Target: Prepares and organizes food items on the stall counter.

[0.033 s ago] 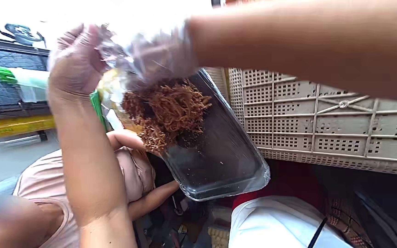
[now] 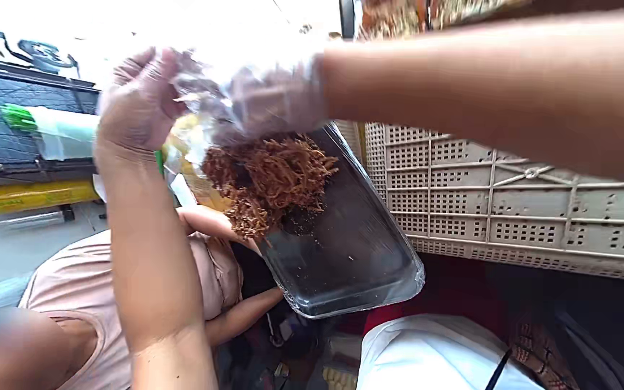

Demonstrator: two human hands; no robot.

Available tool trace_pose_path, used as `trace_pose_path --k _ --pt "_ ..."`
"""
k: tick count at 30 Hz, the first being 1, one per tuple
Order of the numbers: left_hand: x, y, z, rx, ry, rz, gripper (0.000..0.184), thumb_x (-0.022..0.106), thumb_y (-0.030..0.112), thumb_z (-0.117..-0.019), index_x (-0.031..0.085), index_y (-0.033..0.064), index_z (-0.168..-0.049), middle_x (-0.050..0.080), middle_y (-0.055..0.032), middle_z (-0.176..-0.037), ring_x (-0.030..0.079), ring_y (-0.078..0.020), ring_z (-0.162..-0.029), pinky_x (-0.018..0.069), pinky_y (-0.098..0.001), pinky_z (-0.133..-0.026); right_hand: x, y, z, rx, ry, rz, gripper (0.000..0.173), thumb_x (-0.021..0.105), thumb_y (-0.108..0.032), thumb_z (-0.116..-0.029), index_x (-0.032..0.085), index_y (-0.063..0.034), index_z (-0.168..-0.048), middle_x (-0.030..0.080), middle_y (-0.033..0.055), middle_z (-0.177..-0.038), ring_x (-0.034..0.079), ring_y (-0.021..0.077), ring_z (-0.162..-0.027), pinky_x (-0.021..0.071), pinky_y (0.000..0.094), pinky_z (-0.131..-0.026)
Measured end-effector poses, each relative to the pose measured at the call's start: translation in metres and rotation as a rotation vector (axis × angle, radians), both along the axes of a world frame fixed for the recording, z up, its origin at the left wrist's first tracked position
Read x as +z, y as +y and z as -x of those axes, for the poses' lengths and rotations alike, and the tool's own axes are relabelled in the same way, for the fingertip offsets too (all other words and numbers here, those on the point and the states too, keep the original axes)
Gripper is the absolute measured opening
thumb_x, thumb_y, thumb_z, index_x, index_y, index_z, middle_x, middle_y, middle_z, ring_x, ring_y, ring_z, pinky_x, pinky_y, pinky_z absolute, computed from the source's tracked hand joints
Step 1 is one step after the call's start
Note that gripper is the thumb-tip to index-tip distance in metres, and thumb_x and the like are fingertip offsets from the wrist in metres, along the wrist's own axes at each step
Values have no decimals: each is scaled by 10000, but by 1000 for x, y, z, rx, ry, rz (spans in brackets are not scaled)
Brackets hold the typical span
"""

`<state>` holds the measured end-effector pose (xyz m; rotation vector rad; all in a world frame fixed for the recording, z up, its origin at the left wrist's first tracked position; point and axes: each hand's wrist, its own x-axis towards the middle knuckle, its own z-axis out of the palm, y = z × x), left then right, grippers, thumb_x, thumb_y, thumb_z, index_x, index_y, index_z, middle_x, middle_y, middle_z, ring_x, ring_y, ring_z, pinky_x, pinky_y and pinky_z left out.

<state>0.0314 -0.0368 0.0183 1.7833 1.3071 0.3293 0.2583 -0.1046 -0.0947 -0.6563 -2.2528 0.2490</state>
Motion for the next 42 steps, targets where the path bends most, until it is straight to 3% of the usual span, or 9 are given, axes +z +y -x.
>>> trace_pose_path --k 2,7,10,12,17,23,28,37,42 --pt "13 -11 -3 -31 19 -45 253 375 164 -1091 628 177 -1089 719 131 -1013 694 -12 -928 598 -259 -825 47 -14 19 62 -206 128 375 382 12 -1072 601 -14 -1375 627 253 -1298 604 399 -1206 485 499 -1008" --pt "38 -44 -10 -113 -27 -62 278 406 137 -1086 668 57 -1135 735 29 -1112 703 -39 -950 599 -258 -796 45 -29 14 -42 -208 -84 332 541 -25 -986 673 -69 -1287 651 139 -1362 600 324 -1287 482 517 -1061" --pt "30 -35 2 -117 -16 -178 344 444 189 -1094 625 -32 -1286 665 -141 -1261 651 -183 -1140 527 -386 -1008 44 -38 14 -74 -254 -23 351 677 -47 -921 712 -98 -1267 639 127 -1393 570 331 -1329 460 568 -1080" --pt "20 -23 15 -110 53 -201 415 417 246 -1114 615 -55 -1321 618 -226 -1347 584 -302 -1278 419 -478 -1125 49 -40 17 -93 -312 58 357 606 -26 -968 703 -111 -1300 621 110 -1430 540 301 -1375 431 544 -1126" --pt "13 -37 26 -74 98 -45 631 250 390 -1136 670 -81 -1129 676 -223 -1112 631 -283 -1041 471 -481 -979 71 -60 33 -145 -389 193 377 469 -18 -1020 685 -83 -1322 610 140 -1441 517 335 -1397 397 569 -1151" --pt "1 -18 23 -65 -43 13 670 192 431 -1132 565 -76 -1364 580 -269 -1398 541 -360 -1337 365 -532 -1153 87 -112 27 -418 -18 351 338 550 -61 -990 721 -71 -1281 659 141 -1373 611 278 -1304 472 489 -1113" --pt "-21 -2 44 -91 -95 108 803 60 475 -1113 604 -88 -1289 636 -259 -1282 614 -320 -1189 448 -483 -1054 84 -123 23 -754 -3 640 317 515 -181 -1053 720 -46 -1254 727 190 -1166 668 317 -1153 477 488 -1054" --pt "-6 -29 45 -98 1 121 784 71 477 -1114 590 -98 -1230 611 -238 -1121 582 -285 -998 457 -457 -949 109 -82 94 -901 -286 876 398 502 -312 -1080 705 28 -1122 686 265 -1164 631 418 -1169 461 602 -1009" --pt "-1 -35 53 -122 40 16 824 125 532 -1103 582 -125 -1300 563 -342 -1364 515 -451 -1332 350 -631 -1103 105 -96 91 -948 -416 840 430 485 -355 -1079 692 -21 -1254 683 230 -1248 609 389 -1245 431 577 -1072"
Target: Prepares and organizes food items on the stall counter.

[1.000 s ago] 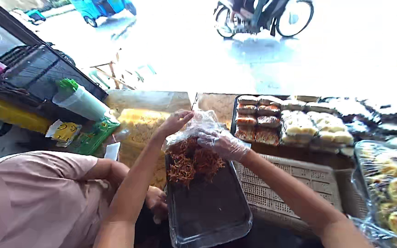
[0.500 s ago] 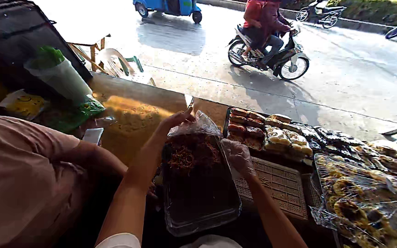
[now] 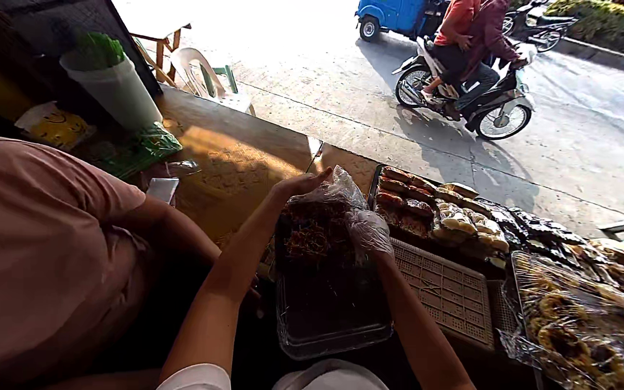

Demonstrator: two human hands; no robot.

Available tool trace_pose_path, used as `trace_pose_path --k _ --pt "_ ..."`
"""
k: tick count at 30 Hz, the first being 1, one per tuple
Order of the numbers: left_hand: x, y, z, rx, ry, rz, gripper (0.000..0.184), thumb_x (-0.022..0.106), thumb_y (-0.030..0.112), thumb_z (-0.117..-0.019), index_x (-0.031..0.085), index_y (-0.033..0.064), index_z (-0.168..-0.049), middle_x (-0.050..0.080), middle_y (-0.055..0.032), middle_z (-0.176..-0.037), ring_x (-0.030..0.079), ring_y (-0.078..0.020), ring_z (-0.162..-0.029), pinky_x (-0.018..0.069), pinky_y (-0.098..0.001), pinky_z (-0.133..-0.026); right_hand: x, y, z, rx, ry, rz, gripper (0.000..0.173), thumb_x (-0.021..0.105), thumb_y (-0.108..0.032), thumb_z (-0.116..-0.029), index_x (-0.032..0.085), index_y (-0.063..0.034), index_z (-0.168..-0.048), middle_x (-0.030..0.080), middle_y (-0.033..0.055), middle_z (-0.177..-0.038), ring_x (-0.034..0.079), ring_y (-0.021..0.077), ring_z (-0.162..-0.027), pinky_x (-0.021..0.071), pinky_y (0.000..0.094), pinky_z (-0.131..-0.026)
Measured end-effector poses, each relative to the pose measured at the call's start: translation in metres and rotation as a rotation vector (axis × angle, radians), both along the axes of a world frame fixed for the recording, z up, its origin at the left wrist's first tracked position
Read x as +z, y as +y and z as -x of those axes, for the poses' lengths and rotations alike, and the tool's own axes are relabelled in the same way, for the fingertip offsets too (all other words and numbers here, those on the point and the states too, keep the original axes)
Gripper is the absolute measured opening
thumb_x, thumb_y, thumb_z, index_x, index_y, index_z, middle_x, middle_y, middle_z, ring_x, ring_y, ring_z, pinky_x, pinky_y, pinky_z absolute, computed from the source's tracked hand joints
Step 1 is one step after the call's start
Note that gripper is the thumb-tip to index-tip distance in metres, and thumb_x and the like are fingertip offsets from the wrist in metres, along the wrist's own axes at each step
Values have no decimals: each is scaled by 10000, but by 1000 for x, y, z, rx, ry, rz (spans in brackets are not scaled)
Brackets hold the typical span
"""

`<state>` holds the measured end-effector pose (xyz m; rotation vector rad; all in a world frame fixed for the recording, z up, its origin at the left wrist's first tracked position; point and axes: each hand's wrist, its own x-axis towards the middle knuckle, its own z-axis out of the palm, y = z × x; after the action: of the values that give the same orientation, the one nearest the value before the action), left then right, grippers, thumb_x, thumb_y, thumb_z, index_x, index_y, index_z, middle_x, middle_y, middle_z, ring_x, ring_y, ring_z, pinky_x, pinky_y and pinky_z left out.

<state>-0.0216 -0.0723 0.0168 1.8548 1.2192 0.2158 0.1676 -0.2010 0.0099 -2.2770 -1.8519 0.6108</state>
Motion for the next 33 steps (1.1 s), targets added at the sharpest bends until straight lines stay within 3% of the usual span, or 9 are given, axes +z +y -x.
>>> trace_pose_path --k 3,7,10,12,14,17,20,29,33 --pt "-29 19 43 264 -204 99 852 87 581 -1081 456 -76 -1479 448 -291 -1535 393 -423 -1461 263 -578 -1197 -1 -56 -44 -48 53 -49 446 458 -363 -1085 652 -69 -1360 715 199 -1184 653 351 -1181 454 544 -1059" --pt "-75 25 87 532 -293 447 1002 -86 675 -1001 454 -39 -1452 562 -283 -1371 571 -375 -1226 441 -552 -1016 -28 -190 -89 -320 684 83 337 510 -236 -1077 685 -45 -862 674 -9 -722 653 56 -655 570 247 -655" --pt "-80 10 82 520 -380 540 961 -145 636 -993 554 30 -1255 654 -79 -899 636 -156 -761 546 -338 -714 -16 -234 -56 -563 921 489 435 371 -251 -1125 614 89 -1248 715 178 -1096 695 216 -967 536 355 -900" --pt "-74 7 72 478 -418 529 929 -114 611 -1018 573 26 -1237 665 -49 -856 633 -119 -723 539 -304 -693 -38 -240 -26 -758 1179 326 462 298 -232 -1135 456 102 -1412 660 230 -1237 672 264 -1095 528 387 -969" --pt "-79 14 69 436 -405 506 782 0 553 -1075 586 55 -1220 682 -30 -865 647 -98 -721 542 -280 -678 -72 -234 -8 -955 1405 3 385 321 -222 -1136 454 54 -1368 669 159 -1107 697 194 -973 592 350 -866" --pt "-90 24 77 417 -384 469 365 303 320 -1124 608 119 -1108 659 29 -807 622 -38 -651 520 -207 -596 -69 -217 6 -1121 1189 -169 326 481 -119 -1086 522 87 -1334 653 170 -1112 659 139 -958 554 291 -872" --pt "-82 5 74 406 -376 384 285 393 -22 -1026 589 9 -1231 670 6 -819 623 -26 -661 525 -193 -621 -62 -213 -12 -1078 998 -162 393 546 -123 -1059 501 102 -1378 628 226 -1268 626 192 -1134 487 325 -1012" --pt "-70 -136 35 631 -712 241 271 550 -96 -956 605 -40 -1215 746 8 -931 704 -30 -786 595 -211 -719 -39 -171 -178 -653 724 -123 371 451 -142 -1088 511 62 -1391 601 204 -1314 588 187 -1177 461 342 -1040" --pt "-85 -218 -13 733 -849 188 496 620 -157 -853 510 -98 -1333 728 -65 -1086 709 -72 -922 601 -249 -816 -42 -120 -254 -474 588 -45 376 480 -73 -1067 495 83 -1408 535 270 -1402 529 279 -1276 409 401 -1092"
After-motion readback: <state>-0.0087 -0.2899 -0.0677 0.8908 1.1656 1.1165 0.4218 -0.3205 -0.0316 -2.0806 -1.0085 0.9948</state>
